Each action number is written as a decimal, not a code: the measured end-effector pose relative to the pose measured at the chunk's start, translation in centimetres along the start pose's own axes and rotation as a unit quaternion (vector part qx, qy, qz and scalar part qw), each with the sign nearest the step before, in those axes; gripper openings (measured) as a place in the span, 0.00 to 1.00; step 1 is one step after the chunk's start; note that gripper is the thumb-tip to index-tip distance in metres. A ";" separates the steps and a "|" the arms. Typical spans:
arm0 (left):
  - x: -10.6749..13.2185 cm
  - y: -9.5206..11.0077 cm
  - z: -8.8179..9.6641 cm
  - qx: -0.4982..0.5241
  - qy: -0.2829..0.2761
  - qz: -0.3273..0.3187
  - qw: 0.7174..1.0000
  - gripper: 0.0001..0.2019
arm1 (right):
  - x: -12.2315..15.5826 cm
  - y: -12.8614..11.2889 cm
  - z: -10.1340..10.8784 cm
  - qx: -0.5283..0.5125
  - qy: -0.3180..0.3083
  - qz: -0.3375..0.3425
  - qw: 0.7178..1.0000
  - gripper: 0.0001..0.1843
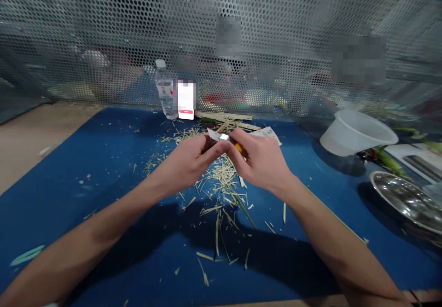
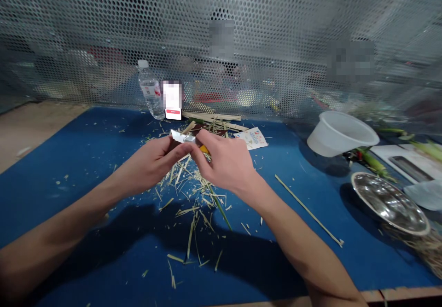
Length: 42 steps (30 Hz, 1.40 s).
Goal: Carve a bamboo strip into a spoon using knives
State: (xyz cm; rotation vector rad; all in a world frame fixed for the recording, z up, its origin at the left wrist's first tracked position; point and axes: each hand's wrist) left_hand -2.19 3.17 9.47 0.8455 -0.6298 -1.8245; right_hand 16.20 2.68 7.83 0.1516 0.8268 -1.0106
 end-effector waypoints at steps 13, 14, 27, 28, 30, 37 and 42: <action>-0.9 -1.0 0.0 0.035 -0.032 0.014 0.999 0.21 | 0.3 -0.8 -0.5 0.112 0.016 -0.021 0.993 0.18; -0.9 -1.0 0.1 0.036 -0.037 0.018 0.999 0.21 | 0.2 -0.5 -0.5 0.100 0.008 -0.013 0.995 0.18; -1.4 -2.0 -0.4 0.006 -0.055 0.020 0.998 0.21 | 0.1 -0.1 -1.4 0.095 -0.035 -0.037 0.994 0.20; -1.5 -2.2 -0.5 0.022 -0.059 0.026 0.998 0.20 | 0.1 -0.3 -1.4 0.104 -0.034 -0.042 0.993 0.20; -1.6 -2.5 -0.6 0.041 -0.064 0.034 0.997 0.20 | 0.2 -0.6 -1.5 0.118 -0.032 -0.045 0.991 0.20; -2.2 -3.2 -1.1 0.029 -0.068 0.033 0.997 0.20 | 0.3 -0.7 -1.8 0.157 -0.040 -0.061 0.985 0.20; -2.2 -3.2 -1.0 0.019 -0.064 0.042 0.997 0.20 | 0.1 -0.9 -2.0 0.162 -0.059 -0.065 0.983 0.19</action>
Point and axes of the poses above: each hand's wrist, its own x-axis away from the middle knuckle, its own z-axis out of the back of the hand, y = z × x, and after that the axes turned 12 degrees about y, right-handed
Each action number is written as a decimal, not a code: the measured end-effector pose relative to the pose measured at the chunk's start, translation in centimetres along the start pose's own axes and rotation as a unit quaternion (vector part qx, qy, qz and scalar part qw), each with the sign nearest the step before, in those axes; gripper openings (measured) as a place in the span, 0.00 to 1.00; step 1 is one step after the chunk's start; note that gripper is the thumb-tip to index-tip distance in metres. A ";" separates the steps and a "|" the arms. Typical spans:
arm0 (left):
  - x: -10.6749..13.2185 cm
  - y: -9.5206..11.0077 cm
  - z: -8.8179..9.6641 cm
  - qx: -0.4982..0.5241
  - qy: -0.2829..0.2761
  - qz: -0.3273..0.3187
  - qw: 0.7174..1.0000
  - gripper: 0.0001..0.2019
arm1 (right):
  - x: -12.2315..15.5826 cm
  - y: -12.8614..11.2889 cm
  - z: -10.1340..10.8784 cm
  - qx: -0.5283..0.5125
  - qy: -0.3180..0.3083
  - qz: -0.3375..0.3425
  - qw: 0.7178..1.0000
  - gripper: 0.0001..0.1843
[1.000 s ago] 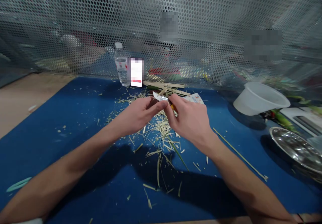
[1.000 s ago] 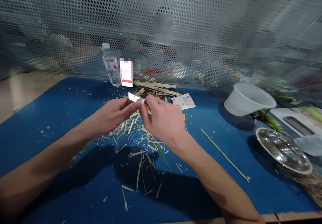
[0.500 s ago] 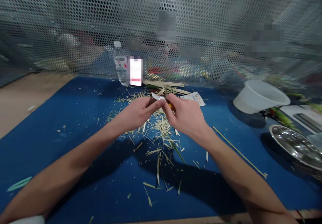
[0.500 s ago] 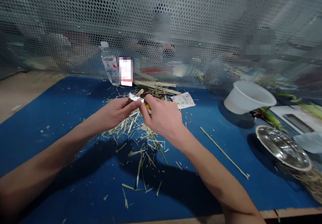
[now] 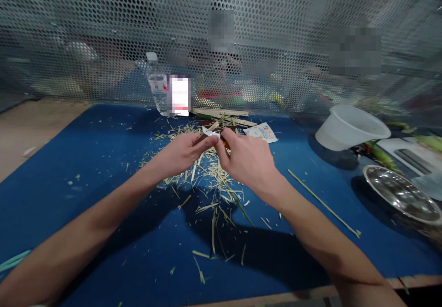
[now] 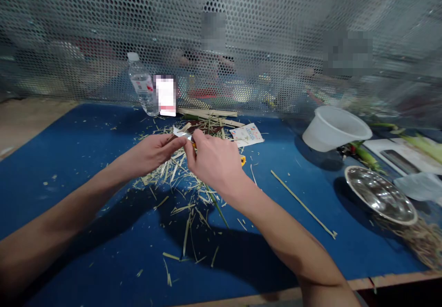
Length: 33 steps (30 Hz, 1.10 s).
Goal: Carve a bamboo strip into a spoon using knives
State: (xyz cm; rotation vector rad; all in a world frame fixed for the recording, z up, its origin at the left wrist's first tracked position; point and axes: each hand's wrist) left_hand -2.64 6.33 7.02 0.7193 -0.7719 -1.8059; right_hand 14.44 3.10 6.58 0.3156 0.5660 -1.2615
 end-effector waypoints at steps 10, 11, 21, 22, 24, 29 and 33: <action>0.3 0.4 1.8 -0.064 0.068 0.004 0.996 0.22 | -2.0 5.5 -0.2 0.049 -0.014 -0.102 0.993 0.26; 0.2 0.4 1.7 -0.060 0.056 0.003 0.997 0.22 | -2.0 5.3 -0.4 0.031 -0.028 -0.090 0.995 0.25; 0.7 1.1 1.3 0.146 -0.005 0.031 0.989 0.11 | -1.5 4.2 -0.1 -0.251 0.009 -0.042 0.967 0.21; 0.8 1.3 1.4 0.164 -0.003 0.021 0.986 0.11 | -1.4 4.0 0.0 -0.270 0.010 -0.024 0.962 0.20; 0.9 1.5 1.6 0.171 0.006 0.006 0.985 0.10 | -1.1 3.7 0.1 -0.291 0.003 0.020 0.956 0.18; 1.4 2.2 1.9 0.116 -0.013 0.014 0.993 0.12 | -0.6 3.4 -0.3 -0.279 0.011 0.071 0.958 0.16; 1.9 2.4 1.7 0.124 -0.028 0.012 0.992 0.14 | -0.5 3.4 -0.5 -0.274 0.009 0.106 0.956 0.15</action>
Point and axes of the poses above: each hand's wrist, its own x-axis away from the middle knuckle, its own z-axis out of the back of the hand, y = z × x, and after that the axes turned 12 degrees about y, right-handed
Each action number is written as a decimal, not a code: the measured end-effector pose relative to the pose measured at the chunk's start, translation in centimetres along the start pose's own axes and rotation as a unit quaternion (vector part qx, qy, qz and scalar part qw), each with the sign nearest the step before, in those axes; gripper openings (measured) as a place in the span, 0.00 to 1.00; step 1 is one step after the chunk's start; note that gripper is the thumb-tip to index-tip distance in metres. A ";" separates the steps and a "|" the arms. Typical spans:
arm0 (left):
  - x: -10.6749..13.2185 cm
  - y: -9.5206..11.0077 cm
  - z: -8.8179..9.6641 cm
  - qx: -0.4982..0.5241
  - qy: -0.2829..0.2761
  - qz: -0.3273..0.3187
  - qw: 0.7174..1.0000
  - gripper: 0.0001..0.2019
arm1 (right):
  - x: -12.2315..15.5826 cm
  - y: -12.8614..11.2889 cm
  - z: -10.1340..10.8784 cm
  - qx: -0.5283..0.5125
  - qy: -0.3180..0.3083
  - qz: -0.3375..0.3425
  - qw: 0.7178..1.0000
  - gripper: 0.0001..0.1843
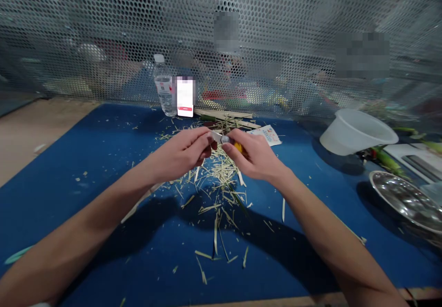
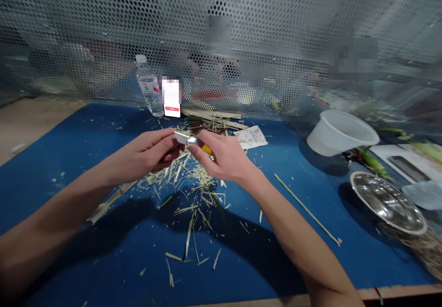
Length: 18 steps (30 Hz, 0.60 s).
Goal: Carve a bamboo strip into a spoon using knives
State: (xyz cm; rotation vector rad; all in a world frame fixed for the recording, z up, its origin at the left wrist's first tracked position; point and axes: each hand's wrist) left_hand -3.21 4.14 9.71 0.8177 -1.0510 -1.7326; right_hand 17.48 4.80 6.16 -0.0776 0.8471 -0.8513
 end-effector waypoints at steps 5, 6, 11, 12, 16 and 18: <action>0.6 0.2 -0.1 0.003 0.001 -0.010 1.000 0.12 | 0.0 0.0 0.0 -0.009 0.006 0.030 0.999 0.13; 0.6 0.3 0.0 -0.003 -0.005 -0.008 1.000 0.12 | 0.0 0.0 0.0 -0.002 0.010 0.035 0.999 0.13; 0.6 0.2 -0.2 -0.080 -0.011 -0.052 0.995 0.15 | 0.0 0.0 0.4 0.045 0.010 0.052 0.998 0.12; 0.6 0.1 -0.3 -0.092 -0.005 -0.059 0.994 0.17 | 0.1 0.0 0.4 0.047 0.005 0.051 0.998 0.11; 0.3 -0.3 -0.7 -0.102 0.028 -0.052 0.993 0.21 | 0.3 0.0 0.2 0.056 0.019 0.051 0.997 0.10; 0.2 -0.4 -0.7 -0.089 0.036 -0.044 0.994 0.20 | 0.4 -0.2 0.0 0.079 0.041 0.055 0.994 0.11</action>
Point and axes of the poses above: each hand's wrist, its own x-axis away from the middle knuckle, its own z-axis out of the back of the hand, y = z × x, and after that the axes turned 12 degrees about y, right-handed
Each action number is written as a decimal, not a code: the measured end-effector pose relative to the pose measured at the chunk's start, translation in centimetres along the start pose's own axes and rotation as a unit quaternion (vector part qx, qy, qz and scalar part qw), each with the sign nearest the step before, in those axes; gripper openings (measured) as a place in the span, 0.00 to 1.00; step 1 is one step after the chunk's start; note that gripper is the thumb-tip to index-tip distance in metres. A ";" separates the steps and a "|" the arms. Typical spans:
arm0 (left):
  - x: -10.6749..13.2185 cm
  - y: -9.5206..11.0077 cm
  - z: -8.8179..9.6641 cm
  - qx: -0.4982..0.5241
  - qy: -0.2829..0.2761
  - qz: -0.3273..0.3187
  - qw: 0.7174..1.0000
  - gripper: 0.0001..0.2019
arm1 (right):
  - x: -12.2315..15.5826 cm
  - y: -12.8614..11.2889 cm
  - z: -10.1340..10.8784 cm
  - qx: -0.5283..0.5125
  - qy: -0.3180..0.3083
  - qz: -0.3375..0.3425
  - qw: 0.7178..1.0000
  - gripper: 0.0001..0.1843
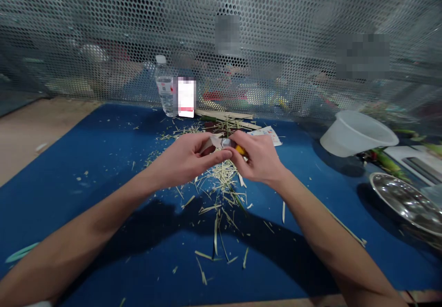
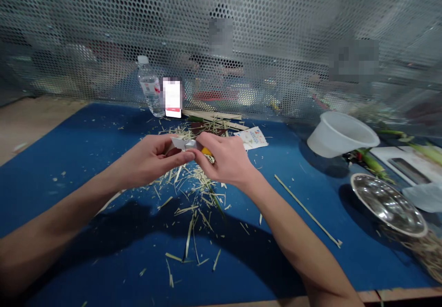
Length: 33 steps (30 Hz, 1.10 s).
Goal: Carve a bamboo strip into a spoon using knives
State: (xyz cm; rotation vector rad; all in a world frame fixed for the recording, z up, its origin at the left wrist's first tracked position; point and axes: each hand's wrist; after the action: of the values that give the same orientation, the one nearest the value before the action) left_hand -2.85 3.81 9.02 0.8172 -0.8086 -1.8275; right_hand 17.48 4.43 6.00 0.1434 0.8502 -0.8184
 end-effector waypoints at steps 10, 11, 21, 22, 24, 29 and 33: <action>0.1 0.2 -0.2 0.005 0.045 -0.006 0.999 0.22 | -0.5 -0.5 -0.6 0.029 0.087 -0.163 0.982 0.17; 0.2 0.2 -0.2 0.006 0.040 -0.006 0.999 0.22 | -0.5 -0.3 -0.5 0.004 0.090 -0.168 0.982 0.17; 1.0 1.0 -0.2 -0.026 0.015 -0.033 0.999 0.11 | 0.0 -0.7 -0.1 -0.159 -0.023 -0.060 0.985 0.17; 1.1 1.1 -0.2 -0.028 0.010 -0.035 0.999 0.09 | 0.0 -0.8 -0.1 -0.160 -0.030 -0.058 0.985 0.16; 1.3 1.2 -0.1 -0.027 0.007 -0.046 0.999 0.08 | -0.1 -0.9 0.0 -0.159 -0.037 -0.057 0.985 0.16; 1.2 0.9 -0.4 -0.045 0.029 -0.055 0.997 0.16 | 0.0 -0.9 0.0 -0.173 -0.029 -0.046 0.983 0.13; 0.9 0.5 -0.7 -0.048 0.050 -0.048 0.996 0.19 | 0.0 -1.0 -0.1 -0.162 -0.022 -0.047 0.985 0.12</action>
State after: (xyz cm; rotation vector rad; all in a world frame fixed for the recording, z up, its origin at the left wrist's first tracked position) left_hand -2.33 2.72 8.90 0.8913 -0.6216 -1.8783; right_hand 16.79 3.77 6.11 -0.2033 0.9415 -0.7576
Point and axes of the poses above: each hand's wrist, its own x-axis away from the middle knuckle, its own z-axis out of the back of the hand, y = z × x, and after that the axes turned 12 degrees about y, right-handed
